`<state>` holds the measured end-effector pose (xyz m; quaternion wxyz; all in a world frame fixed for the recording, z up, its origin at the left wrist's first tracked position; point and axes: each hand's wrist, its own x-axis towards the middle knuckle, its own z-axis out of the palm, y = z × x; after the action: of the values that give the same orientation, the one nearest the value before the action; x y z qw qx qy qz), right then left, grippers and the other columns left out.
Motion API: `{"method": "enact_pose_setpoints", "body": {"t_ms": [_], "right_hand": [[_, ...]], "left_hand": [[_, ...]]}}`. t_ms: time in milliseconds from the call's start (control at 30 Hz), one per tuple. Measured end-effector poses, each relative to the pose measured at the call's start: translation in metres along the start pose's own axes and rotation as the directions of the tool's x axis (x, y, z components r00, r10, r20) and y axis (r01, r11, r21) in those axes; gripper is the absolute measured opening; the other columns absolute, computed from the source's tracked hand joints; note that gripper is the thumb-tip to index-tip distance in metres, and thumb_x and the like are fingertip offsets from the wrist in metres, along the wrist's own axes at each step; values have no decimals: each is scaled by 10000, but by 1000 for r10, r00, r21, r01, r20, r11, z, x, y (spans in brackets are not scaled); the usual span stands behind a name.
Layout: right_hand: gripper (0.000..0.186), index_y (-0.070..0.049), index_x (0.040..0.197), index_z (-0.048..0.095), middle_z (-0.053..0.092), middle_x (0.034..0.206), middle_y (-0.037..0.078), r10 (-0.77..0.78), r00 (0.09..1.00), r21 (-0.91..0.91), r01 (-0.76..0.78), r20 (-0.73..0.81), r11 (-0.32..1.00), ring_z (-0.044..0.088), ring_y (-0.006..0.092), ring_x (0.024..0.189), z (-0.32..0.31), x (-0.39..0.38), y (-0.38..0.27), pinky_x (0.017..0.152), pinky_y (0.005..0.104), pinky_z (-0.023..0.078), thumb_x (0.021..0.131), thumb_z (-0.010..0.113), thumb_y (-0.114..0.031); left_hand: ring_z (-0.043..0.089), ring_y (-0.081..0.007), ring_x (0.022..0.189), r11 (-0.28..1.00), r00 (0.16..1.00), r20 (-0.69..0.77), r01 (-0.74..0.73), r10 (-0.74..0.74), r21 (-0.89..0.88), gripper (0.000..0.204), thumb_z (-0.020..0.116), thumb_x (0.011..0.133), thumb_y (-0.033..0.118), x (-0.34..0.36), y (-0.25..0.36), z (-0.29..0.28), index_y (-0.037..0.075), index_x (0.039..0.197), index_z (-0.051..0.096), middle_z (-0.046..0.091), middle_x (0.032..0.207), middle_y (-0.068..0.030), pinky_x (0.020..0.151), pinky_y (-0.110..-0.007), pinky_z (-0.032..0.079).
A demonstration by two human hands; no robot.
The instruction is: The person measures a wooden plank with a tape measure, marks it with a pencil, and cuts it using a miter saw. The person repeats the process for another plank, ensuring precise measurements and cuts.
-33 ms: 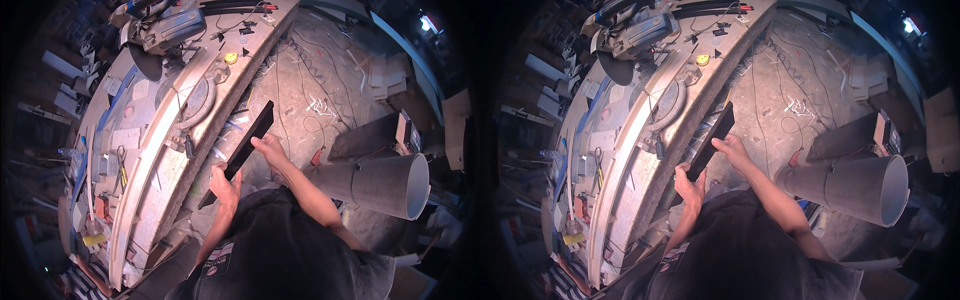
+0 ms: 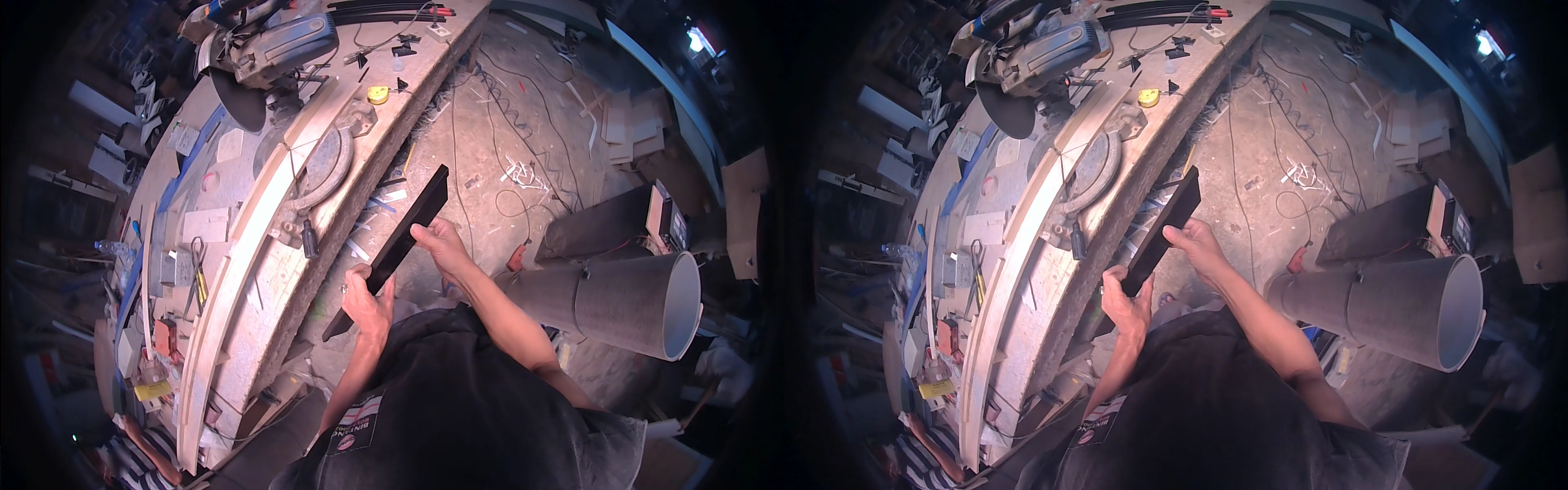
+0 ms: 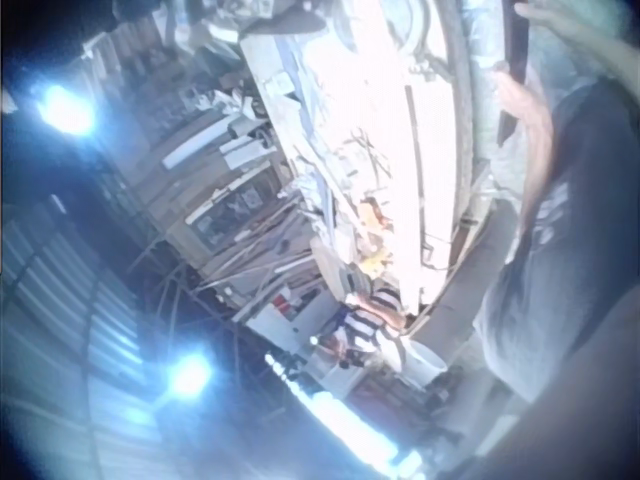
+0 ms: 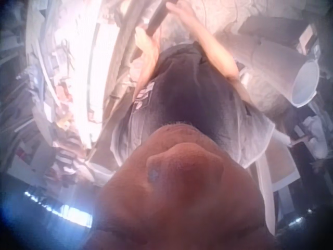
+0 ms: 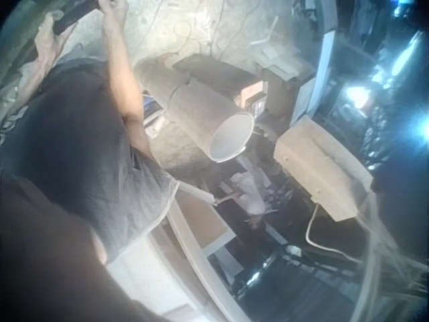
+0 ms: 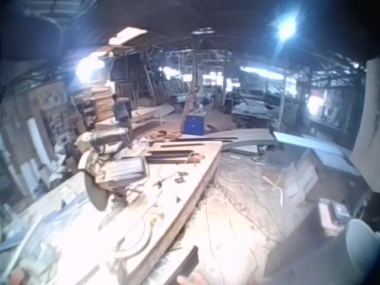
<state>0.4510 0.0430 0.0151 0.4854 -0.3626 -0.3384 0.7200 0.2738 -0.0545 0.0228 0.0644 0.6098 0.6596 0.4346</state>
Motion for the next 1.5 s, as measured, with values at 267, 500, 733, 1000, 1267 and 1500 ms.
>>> {"method": "enact_pose_setpoints", "body": {"t_ms": [267, 500, 733, 1000, 1267, 1500], "right_hand": [[380, -73, 1334, 709, 785, 1280, 46, 2, 992, 36, -7, 123, 999, 733, 160, 1158, -10, 8, 14, 1062, 375, 540, 1041, 786, -303], [390, -102, 1314, 711, 777, 1249, 30, 27, 983, 88, -43, 181, 995, 718, 176, 1173, -17, 14, 18, 1067, 389, 534, 995, 836, -287], [443, -97, 1386, 695, 772, 1251, 43, 11, 995, -131, 3, 102, 991, 717, 176, 1163, -59, 28, -8, 1069, 370, 534, 976, 843, -175], [414, -4, 1360, 704, 775, 1198, 91, -162, 984, -351, 125, -79, 928, 714, 147, 1111, -124, 68, -100, 997, 294, 547, 972, 817, -93], [366, 7, 1322, 709, 770, 1177, 78, -135, 991, -335, 125, -5, 934, 710, 129, 1098, -114, 91, -109, 969, 278, 549, 980, 814, -70], [310, 0, 1271, 728, 772, 1147, 64, -107, 994, -324, 113, 37, 939, 708, 114, 1085, -116, 94, -99, 959, 267, 545, 978, 817, -52]], "left_hand": [[698, -368, 975, 994, 995, -67, -69, 75, 81, 422, 937, 761, 135, 3, -10, -4, 31, 1033, 631, 711, 1082, -135, 826, -460, 534], [710, -377, 946, 987, 991, -79, -94, 105, 127, 439, 977, 719, 93, 10, -13, -7, 18, 1015, 661, 728, 1051, -155, 825, -460, 553], [690, -346, 904, 947, 979, -28, -186, 200, 263, 403, 940, 737, 38, 28, -26, -6, 27, 1055, 694, 739, 1066, -136, 808, -455, 522], [671, -290, 900, 863, 956, -44, -243, 292, 442, 369, 897, 727, 61, 58, -47, -22, 83, 1043, 709, 742, 1093, -68, 764, -430, 475], [660, -274, 860, 802, 945, -47, -249, 325, 544, 424, 912, 706, 73, 67, -39, -32, 92, 1070, 696, 742, 1089, -62, 757, -430, 468], [654, -276, 861, 795, 945, -56, -237, 321, 558, 437, 913, 700, 65, 64, -37, -29, 87, 1073, 687, 742, 1096, -68, 751, -430, 461]]}}
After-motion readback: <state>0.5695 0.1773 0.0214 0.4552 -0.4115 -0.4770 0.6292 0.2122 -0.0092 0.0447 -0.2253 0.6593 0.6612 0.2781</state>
